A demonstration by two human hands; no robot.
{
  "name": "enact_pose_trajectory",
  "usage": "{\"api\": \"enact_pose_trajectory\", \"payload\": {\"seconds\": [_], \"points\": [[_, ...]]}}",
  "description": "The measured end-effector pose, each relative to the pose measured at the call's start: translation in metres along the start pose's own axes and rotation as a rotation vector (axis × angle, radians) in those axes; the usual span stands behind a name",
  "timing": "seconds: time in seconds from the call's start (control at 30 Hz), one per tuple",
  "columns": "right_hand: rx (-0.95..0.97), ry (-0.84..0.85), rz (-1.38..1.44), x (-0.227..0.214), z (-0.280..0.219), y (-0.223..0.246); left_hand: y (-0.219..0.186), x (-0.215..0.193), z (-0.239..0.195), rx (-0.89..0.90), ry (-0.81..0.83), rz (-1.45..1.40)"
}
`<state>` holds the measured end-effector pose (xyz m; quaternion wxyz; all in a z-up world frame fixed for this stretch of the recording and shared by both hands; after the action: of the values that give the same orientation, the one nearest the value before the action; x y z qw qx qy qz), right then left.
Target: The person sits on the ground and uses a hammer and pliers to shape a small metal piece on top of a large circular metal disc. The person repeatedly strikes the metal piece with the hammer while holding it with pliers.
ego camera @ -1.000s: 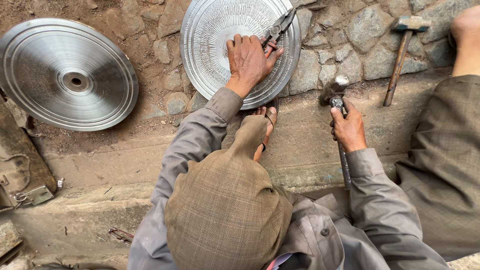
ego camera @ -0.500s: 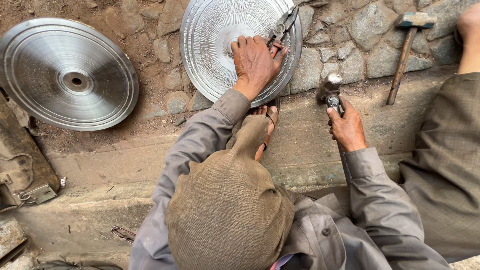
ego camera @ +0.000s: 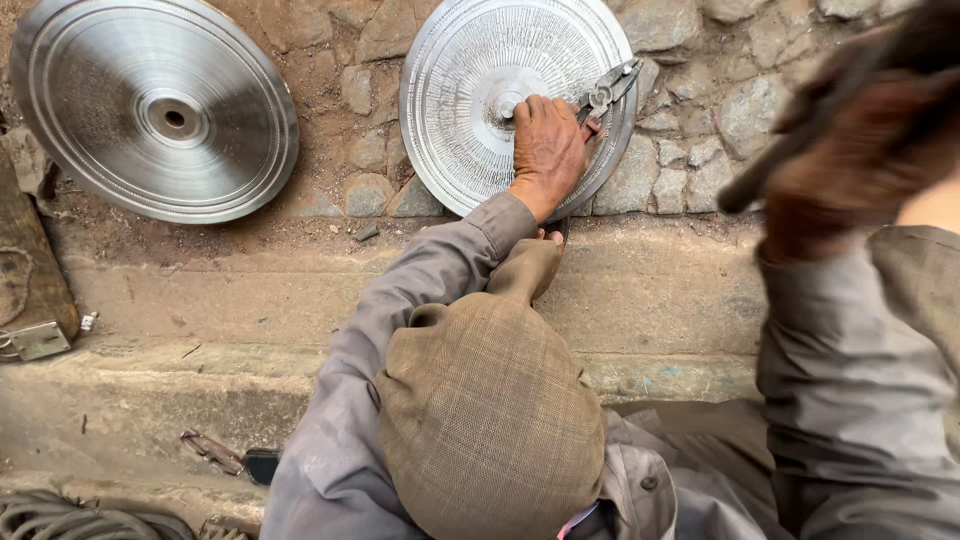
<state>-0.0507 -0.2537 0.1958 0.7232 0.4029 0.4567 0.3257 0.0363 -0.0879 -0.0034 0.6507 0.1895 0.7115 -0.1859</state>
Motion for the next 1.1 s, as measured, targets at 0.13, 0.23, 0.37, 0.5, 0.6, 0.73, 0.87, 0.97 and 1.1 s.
{"api": "enact_pose_trajectory", "payload": {"seconds": [0.13, 0.23, 0.37, 0.5, 0.6, 0.73, 0.87, 0.97, 1.1], "points": [[0.153, 0.323, -0.335, 0.067, 0.001, -0.058, -0.004, -0.006, -0.005, 0.039, -0.013, 0.052], [0.478, 0.316, -0.125, 0.072, -0.024, -0.088, -0.002, -0.011, -0.001, 0.061, -0.012, -0.003], [0.693, 0.105, 0.13, 0.042, -0.081, -0.088, 0.006, -0.014, 0.006, 0.069, 0.035, -0.133], [0.907, 0.049, 0.107, 0.018, -0.16, -0.103, 0.009, -0.027, 0.006, 0.054, -0.048, -0.178], [1.086, 0.01, 0.091, 0.011, -0.214, -0.126, 0.008, -0.024, 0.003, 0.052, -0.034, -0.15], [1.203, -0.019, 0.133, 0.011, -0.251, -0.15, 0.011, -0.018, 0.006, -0.015, 0.019, -0.26], [1.243, 0.006, 0.13, 0.015, -0.262, -0.162, 0.019, -0.009, 0.012, -0.089, 0.138, -0.489], [1.254, 0.023, 0.162, 0.02, -0.262, -0.164, 0.024, -0.019, 0.014, -0.074, 0.073, -0.51], [1.242, 0.052, 0.123, 0.021, -0.258, -0.165, 0.024, -0.009, 0.008, -0.112, 0.179, -0.448]]}}
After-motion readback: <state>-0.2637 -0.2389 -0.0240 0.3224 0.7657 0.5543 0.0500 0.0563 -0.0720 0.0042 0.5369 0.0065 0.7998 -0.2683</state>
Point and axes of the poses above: each hand's wrist, its own z-axis towards the middle knuckle, its own x-axis out of the palm, y = z × x, the point moved 10 cm from there along z, towards the middle knuckle, and after that the axes turned 3 degrees about -x, right-handed, at the moved point
